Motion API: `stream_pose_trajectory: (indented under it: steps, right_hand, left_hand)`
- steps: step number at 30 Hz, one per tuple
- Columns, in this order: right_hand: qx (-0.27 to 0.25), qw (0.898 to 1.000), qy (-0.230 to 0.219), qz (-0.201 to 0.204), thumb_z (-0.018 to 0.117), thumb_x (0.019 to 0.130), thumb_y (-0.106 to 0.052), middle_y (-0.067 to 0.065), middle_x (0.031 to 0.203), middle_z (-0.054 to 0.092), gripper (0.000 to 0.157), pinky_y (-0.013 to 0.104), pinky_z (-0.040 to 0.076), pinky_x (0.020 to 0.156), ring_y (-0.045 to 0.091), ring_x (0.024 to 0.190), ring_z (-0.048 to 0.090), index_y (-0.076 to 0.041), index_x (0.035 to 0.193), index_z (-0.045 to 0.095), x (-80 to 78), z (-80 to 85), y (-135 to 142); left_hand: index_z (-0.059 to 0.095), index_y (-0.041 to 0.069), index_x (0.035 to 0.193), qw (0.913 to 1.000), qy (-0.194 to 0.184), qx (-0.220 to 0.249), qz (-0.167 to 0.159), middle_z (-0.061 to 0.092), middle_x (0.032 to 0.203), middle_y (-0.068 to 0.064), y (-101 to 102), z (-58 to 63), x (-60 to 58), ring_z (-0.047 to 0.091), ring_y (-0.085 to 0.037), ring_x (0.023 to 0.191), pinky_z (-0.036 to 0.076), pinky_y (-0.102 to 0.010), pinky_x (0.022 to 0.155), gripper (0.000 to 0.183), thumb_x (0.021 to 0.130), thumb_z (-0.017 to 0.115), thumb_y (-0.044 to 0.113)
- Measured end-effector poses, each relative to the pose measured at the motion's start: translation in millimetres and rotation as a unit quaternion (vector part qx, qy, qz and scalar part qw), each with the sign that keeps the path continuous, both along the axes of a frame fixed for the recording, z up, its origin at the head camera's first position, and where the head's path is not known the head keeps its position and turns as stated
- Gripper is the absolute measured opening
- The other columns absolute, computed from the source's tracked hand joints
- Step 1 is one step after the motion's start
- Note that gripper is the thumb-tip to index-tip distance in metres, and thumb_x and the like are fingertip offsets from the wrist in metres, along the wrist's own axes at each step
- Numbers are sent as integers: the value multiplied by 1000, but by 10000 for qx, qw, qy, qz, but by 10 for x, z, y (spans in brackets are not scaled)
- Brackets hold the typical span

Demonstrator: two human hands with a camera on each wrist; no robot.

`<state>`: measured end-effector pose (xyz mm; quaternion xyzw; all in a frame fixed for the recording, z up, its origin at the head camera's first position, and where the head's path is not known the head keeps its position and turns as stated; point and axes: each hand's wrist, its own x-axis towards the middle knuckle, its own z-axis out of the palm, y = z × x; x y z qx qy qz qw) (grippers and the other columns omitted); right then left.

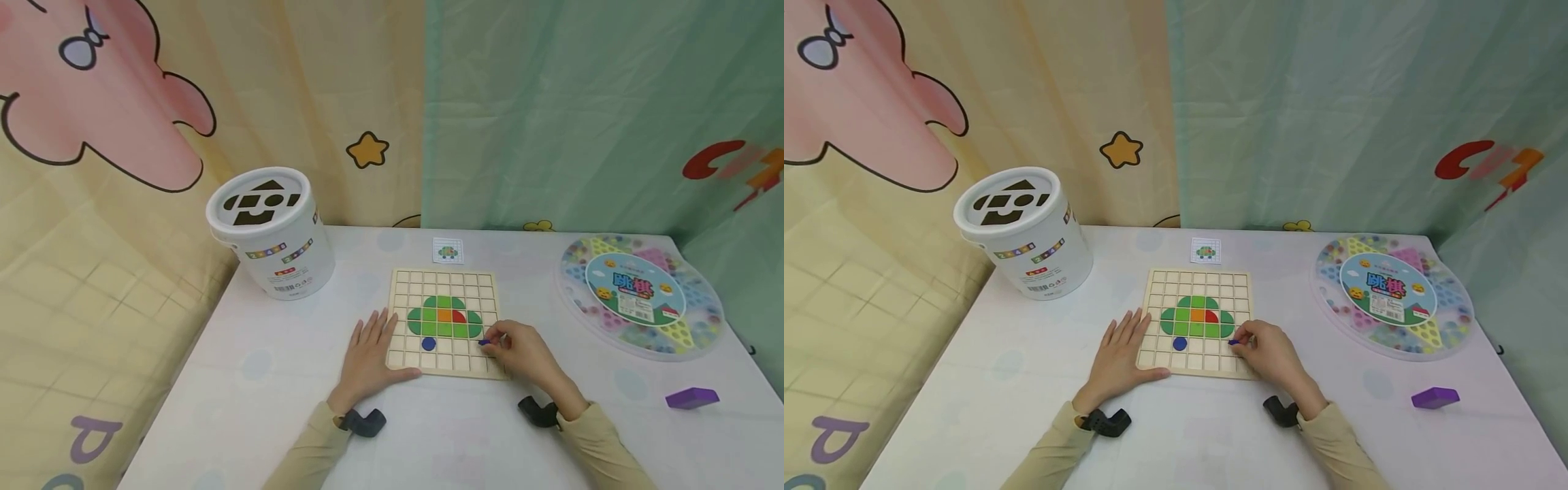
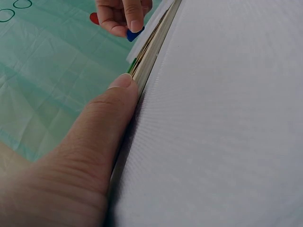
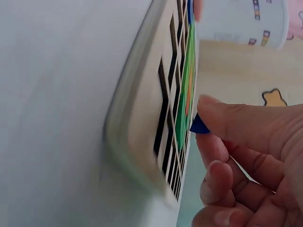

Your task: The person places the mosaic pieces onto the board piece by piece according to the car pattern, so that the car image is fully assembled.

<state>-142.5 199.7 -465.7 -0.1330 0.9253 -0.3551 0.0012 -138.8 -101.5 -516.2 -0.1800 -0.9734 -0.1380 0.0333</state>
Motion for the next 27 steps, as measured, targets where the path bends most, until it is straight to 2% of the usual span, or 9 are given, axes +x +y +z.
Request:
stream_pose_trajectory:
  steps: [5,10,19,23,27]
  right_hand:
    - [111,9993,136,316,77,79,-12,-10,71,54,10,25,36,48,9,54,42,-14,82,68,-32,-39,-181]
    - [228,9989,172,385,76,81,-11,-9,72,55,7,25,37,52,10,58,43,-12,82,69,-75,-79,-303]
    - [343,9993,-87,103,78,79,-13,-8,72,61,6,28,40,55,11,60,47,-14,76,72,-112,-43,-399]
    - [562,9984,-29,-6,79,78,-14,-7,73,61,7,29,42,57,10,62,49,-15,74,73,-123,-23,-414]
    - [791,9967,154,53,79,77,-15,-7,73,59,8,29,44,60,10,65,50,-15,73,73,-115,-15,-424]
  left_hand:
    - [19,13,153,10000,-26,16,-9,13,157,-6,8,13,0,4,-23,144,1,-43,114,113,70,49,83]
    - [22,11,152,10000,42,46,-32,16,157,-8,11,32,12,7,-25,143,3,-45,114,112,70,52,82]
    - [21,12,152,10000,19,15,-12,15,157,-8,11,29,11,6,-25,143,2,-45,114,112,70,50,83]
    - [21,12,152,10000,11,5,-3,15,157,-8,10,24,9,5,-24,143,2,-44,114,112,70,51,83]
    - [20,12,152,10000,-5,-36,5,15,157,-7,10,20,5,5,-23,144,1,-43,114,112,70,51,82]
